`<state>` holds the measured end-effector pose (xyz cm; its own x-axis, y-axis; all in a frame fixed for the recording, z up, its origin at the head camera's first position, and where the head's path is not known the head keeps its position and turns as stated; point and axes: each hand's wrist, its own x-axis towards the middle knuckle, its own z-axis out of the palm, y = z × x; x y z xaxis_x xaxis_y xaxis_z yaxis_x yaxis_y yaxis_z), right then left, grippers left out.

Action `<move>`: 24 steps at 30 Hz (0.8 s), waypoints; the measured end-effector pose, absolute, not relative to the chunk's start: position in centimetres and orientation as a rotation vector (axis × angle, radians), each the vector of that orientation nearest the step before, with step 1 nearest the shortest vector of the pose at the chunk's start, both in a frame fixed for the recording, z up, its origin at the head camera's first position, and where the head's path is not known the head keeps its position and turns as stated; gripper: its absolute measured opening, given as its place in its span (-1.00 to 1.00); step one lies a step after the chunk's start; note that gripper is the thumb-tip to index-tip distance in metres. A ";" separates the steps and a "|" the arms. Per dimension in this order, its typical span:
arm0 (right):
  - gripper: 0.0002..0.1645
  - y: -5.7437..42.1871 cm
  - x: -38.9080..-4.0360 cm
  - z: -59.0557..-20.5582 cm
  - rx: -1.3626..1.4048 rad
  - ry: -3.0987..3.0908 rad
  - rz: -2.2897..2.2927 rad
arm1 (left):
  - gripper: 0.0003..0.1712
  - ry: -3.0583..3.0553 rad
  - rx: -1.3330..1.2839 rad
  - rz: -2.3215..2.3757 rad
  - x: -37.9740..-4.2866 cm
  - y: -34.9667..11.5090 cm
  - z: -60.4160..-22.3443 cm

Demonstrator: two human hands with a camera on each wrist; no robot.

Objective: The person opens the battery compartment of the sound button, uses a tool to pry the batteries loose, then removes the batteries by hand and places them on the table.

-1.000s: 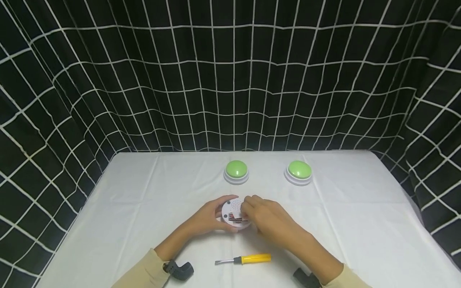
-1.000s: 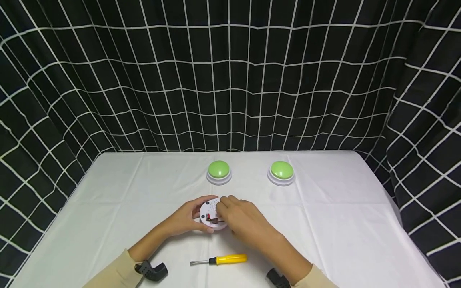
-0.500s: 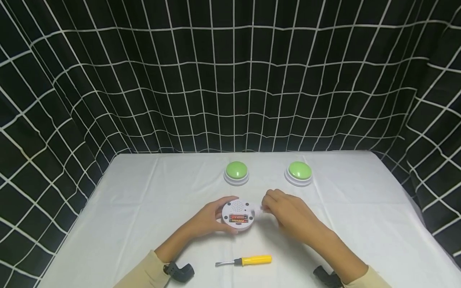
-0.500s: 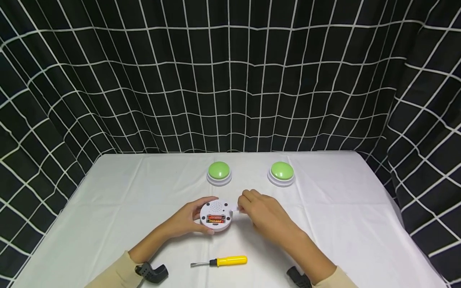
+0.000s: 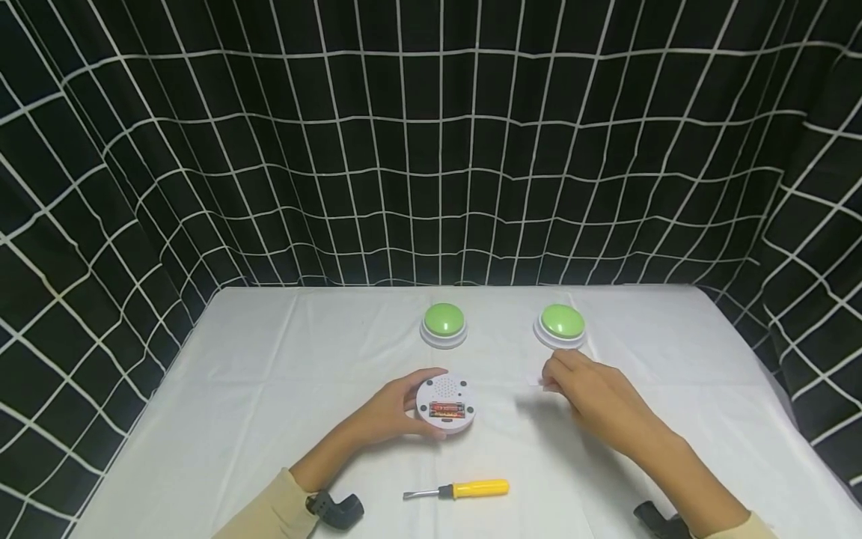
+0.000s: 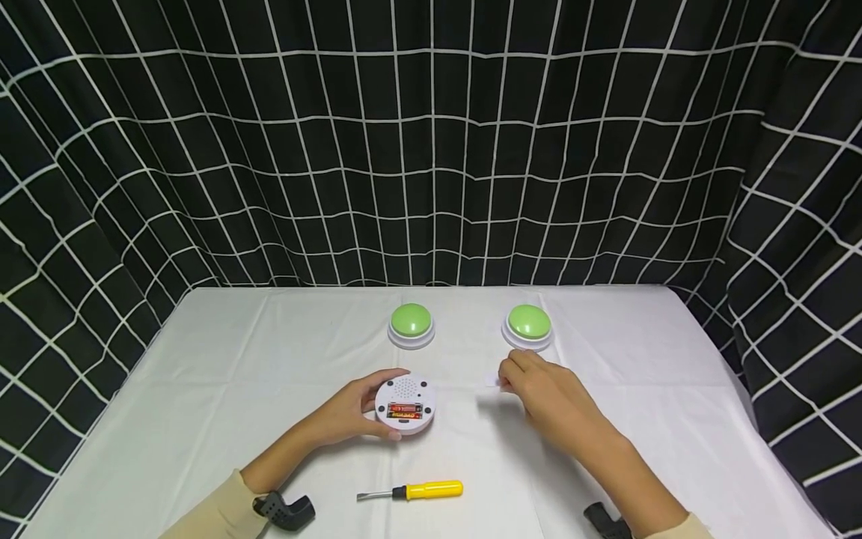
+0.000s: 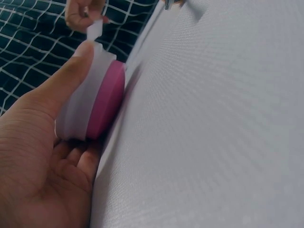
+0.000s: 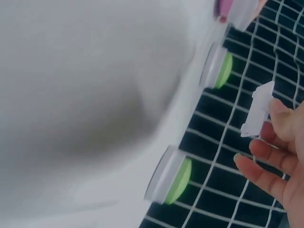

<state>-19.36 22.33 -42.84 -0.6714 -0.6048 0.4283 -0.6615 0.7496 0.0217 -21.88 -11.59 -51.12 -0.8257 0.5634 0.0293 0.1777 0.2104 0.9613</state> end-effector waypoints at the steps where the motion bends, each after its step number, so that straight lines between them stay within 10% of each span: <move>1: -0.74 22.7 -19.4 -42.9 0.961 -2.535 0.183 | 0.12 2.164 0.694 1.649 -21.9 -11.6 -51.1; 24: -0.69 30.9 -20.8 -44.4 0.812 -2.603 0.126 | 0.12 2.183 0.689 1.628 -22.1 -11.8 -51.3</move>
<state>-20.78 30.93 -44.42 -0.7468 -0.5250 0.4083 -0.5621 0.8264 0.0344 -22.06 -11.77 -51.33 -0.8285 0.5596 0.0229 0.1815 0.2296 0.9562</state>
